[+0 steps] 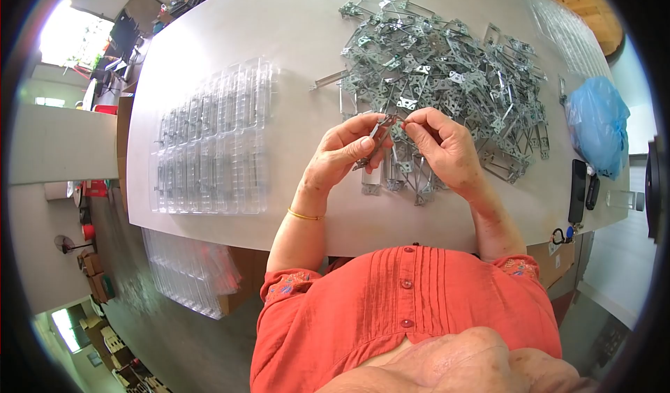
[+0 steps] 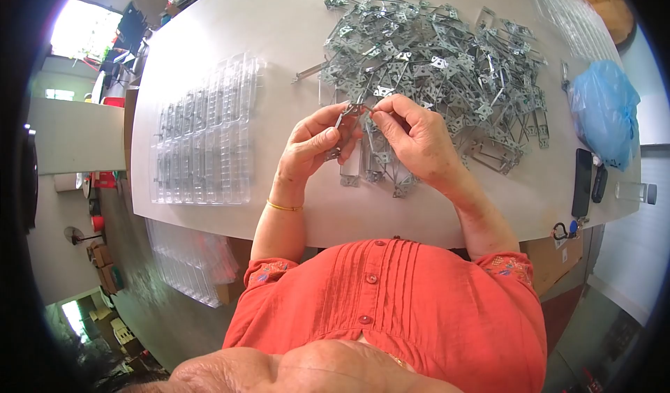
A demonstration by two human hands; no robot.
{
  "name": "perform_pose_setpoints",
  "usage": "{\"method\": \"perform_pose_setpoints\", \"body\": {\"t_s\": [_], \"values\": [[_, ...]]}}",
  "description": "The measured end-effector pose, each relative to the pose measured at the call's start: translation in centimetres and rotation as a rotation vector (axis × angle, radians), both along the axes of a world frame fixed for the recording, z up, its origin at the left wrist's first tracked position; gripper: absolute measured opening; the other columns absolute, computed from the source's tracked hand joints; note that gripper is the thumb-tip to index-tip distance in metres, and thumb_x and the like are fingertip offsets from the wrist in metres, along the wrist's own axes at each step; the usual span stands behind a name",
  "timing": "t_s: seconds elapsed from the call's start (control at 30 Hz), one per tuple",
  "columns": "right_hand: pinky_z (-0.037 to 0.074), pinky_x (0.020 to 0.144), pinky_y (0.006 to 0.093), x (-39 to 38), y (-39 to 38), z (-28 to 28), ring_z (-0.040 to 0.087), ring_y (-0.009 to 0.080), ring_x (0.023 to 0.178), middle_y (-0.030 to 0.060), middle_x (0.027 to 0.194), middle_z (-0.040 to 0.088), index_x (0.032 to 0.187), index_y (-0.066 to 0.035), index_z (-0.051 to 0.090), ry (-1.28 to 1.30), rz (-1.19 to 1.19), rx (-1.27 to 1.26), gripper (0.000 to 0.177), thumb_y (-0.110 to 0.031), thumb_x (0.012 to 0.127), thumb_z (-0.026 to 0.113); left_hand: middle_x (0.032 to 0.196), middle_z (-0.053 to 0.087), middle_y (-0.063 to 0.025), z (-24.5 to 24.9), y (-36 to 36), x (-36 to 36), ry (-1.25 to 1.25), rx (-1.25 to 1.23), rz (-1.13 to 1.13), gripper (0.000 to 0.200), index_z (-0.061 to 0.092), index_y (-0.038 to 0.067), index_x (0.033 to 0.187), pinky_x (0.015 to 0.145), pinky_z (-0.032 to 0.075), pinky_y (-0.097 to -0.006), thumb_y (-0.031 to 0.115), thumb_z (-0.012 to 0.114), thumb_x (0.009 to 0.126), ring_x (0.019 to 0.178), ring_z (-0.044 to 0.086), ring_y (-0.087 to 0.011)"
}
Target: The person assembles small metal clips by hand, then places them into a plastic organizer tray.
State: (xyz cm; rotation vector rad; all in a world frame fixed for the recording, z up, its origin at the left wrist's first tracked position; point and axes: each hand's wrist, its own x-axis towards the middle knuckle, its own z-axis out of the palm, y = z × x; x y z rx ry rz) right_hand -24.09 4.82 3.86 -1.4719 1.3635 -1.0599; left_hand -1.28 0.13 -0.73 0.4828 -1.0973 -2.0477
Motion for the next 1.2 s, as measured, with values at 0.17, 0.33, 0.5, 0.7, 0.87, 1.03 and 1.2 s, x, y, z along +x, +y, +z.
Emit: {"method": "perform_pose_setpoints", "body": {"t_s": [0.17, 0.33, 0.5, 0.7, 0.87, 1.03, 1.2], "values": [[0.041, 0.060, 0.0234, -0.3, 0.1, -0.3, 0.048, 0.0034, 0.067, -0.0036, 0.077, 0.060, 0.117, -0.005, 0.066, 0.019, 0.014, 0.026, 0.015, -0.015, 0.105, 0.065, 0.110, 0.071, -0.0080, 0.0, -0.3, 0.4, -0.121, -0.077, -0.008, 0.054, 0.061, 0.003, 0.141, 0.069, 0.047, -0.0265, 0.030, 0.076, 0.097, 0.081, 0.059, -0.0112], [0.044, 0.057, 0.0229, -0.5, -0.2, 0.7, 0.053, 0.0048, 0.063, -0.0020, 0.075, 0.061, 0.126, -0.004, 0.060, -0.280, 0.107, 0.261, 0.025, -0.021, 0.107, 0.061, 0.110, 0.071, -0.0062, 0.9, -0.2, 0.5, -0.261, -0.105, -0.104, 0.057, 0.062, 0.004, 0.141, 0.073, 0.048, -0.0257, 0.033, 0.079, 0.095, 0.088, 0.060, -0.0099], [0.046, 0.053, 0.0227, -1.0, -0.8, 0.2, 0.057, 0.0063, 0.061, -0.0005, 0.075, 0.062, 0.120, -0.001, 0.061, -0.574, 0.167, 0.424, 0.029, -0.028, 0.109, 0.059, 0.114, 0.069, -0.0055, 0.8, -0.2, 0.3, -0.203, -0.062, -0.147, 0.057, 0.059, 0.004, 0.138, 0.074, 0.049, -0.0253, 0.031, 0.081, 0.093, 0.092, 0.061, -0.0102], [0.046, 0.052, 0.0226, -1.5, -1.0, 0.1, 0.056, 0.0062, 0.059, -0.0016, 0.072, 0.061, 0.105, -0.004, 0.062, -0.406, 0.215, 0.458, 0.026, -0.030, 0.108, 0.060, 0.112, 0.067, -0.0053, 0.6, 0.1, 0.0, -0.233, -0.063, -0.168, 0.048, 0.059, 0.004, 0.125, 0.073, 0.049, -0.0257, 0.030, 0.083, 0.092, 0.091, 0.060, -0.0104], [0.045, 0.054, 0.0239, -0.8, -0.3, 0.0, 0.056, 0.0054, 0.060, 0.0001, 0.070, 0.063, 0.098, -0.005, 0.064, -0.155, 0.069, 0.265, 0.019, -0.022, 0.105, 0.061, 0.109, 0.066, -0.0038, 0.2, 0.1, 0.0, -0.256, -0.106, -0.228, 0.042, 0.063, 0.004, 0.120, 0.073, 0.048, -0.0256, 0.030, 0.082, 0.093, 0.090, 0.059, -0.0087], [0.043, 0.054, 0.0253, 0.0, 0.0, -0.7, 0.054, 0.0049, 0.061, 0.0002, 0.068, 0.063, 0.093, -0.004, 0.063, 0.106, -0.032, 0.009, 0.016, -0.017, 0.103, 0.063, 0.104, 0.065, -0.0065, 0.8, -0.3, 0.3, -0.287, -0.211, -0.307, 0.031, 0.065, 0.000, 0.102, 0.073, 0.046, -0.0263, 0.025, 0.081, 0.093, 0.088, 0.059, -0.0131], [0.042, 0.056, 0.0233, -1.1, -0.4, -0.1, 0.050, 0.0037, 0.062, -0.0040, 0.070, 0.059, 0.100, -0.005, 0.063, -0.106, -0.080, 0.073, 0.011, -0.015, 0.105, 0.062, 0.102, 0.066, -0.0094, 1.3, 0.4, -0.1, -0.217, -0.190, -0.347, 0.027, 0.065, -0.001, 0.099, 0.071, 0.047, -0.0274, 0.025, 0.074, 0.099, 0.077, 0.057, -0.0139]]}}
